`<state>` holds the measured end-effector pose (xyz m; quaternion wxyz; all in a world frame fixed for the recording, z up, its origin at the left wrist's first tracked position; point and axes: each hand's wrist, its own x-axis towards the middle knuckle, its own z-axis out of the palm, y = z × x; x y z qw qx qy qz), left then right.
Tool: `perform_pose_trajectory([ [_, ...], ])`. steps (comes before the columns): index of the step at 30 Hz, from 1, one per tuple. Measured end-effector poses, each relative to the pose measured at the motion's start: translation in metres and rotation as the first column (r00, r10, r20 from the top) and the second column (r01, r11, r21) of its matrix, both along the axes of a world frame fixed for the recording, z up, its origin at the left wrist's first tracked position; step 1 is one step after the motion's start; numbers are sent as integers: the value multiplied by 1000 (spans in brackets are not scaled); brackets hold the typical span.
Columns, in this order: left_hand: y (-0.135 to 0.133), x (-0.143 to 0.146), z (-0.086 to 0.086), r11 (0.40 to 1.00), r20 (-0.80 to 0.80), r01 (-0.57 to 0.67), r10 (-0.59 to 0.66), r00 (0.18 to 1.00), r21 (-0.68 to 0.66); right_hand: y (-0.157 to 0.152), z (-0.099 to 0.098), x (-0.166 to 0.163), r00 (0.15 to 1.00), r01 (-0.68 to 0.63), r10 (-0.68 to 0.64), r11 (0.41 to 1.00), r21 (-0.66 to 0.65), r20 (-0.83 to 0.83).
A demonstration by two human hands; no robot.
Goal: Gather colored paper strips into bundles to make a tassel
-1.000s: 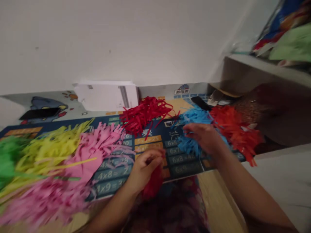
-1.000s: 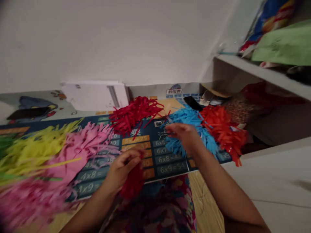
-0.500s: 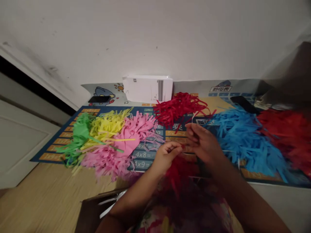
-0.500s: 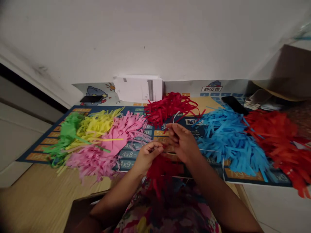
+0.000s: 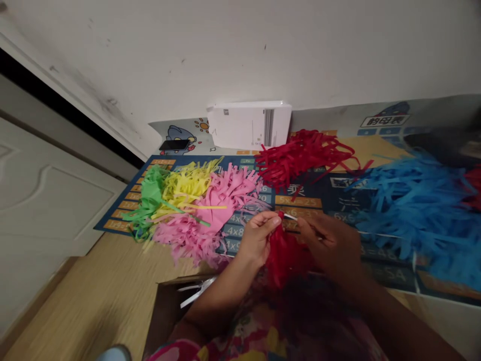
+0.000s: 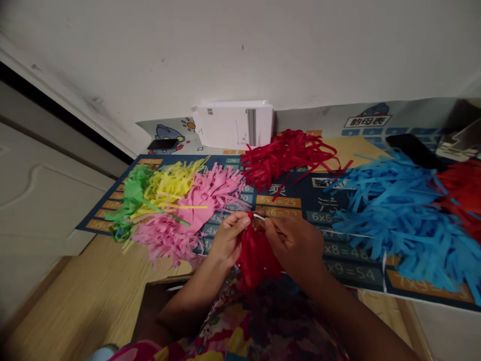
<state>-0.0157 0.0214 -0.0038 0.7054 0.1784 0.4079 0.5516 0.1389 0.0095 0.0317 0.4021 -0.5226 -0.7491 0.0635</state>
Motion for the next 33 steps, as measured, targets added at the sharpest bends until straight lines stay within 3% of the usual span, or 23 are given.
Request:
perform_pose_trajectory([
  [18,-1,6,7,1000,6,12,-12,1000,-19,-8,-7,4,977,-67,45,993,101,210],
  [21,-1,8,6,999,-26,24,-23,999,38,-4,-12,6,982,-50,47,999,9,185],
  [24,-4,10,4,984,-136,-2,27,990,181,3,-14,10,983,-153,172,958,-244,61],
  [26,-8,9,1,950,-317,2,103,943,312,7,-14,11,966,-258,242,881,-396,-91],
  [28,-11,7,-2,902,-527,53,203,825,429,8,-15,9,946,-320,257,831,-455,-196],
  [31,-13,5,-6,842,-724,181,304,619,508,8,-16,6,948,-313,263,870,-381,-180],
  [33,-12,6,-5,817,-767,250,317,558,520,12,-13,12,958,-284,266,924,-257,-104],
])
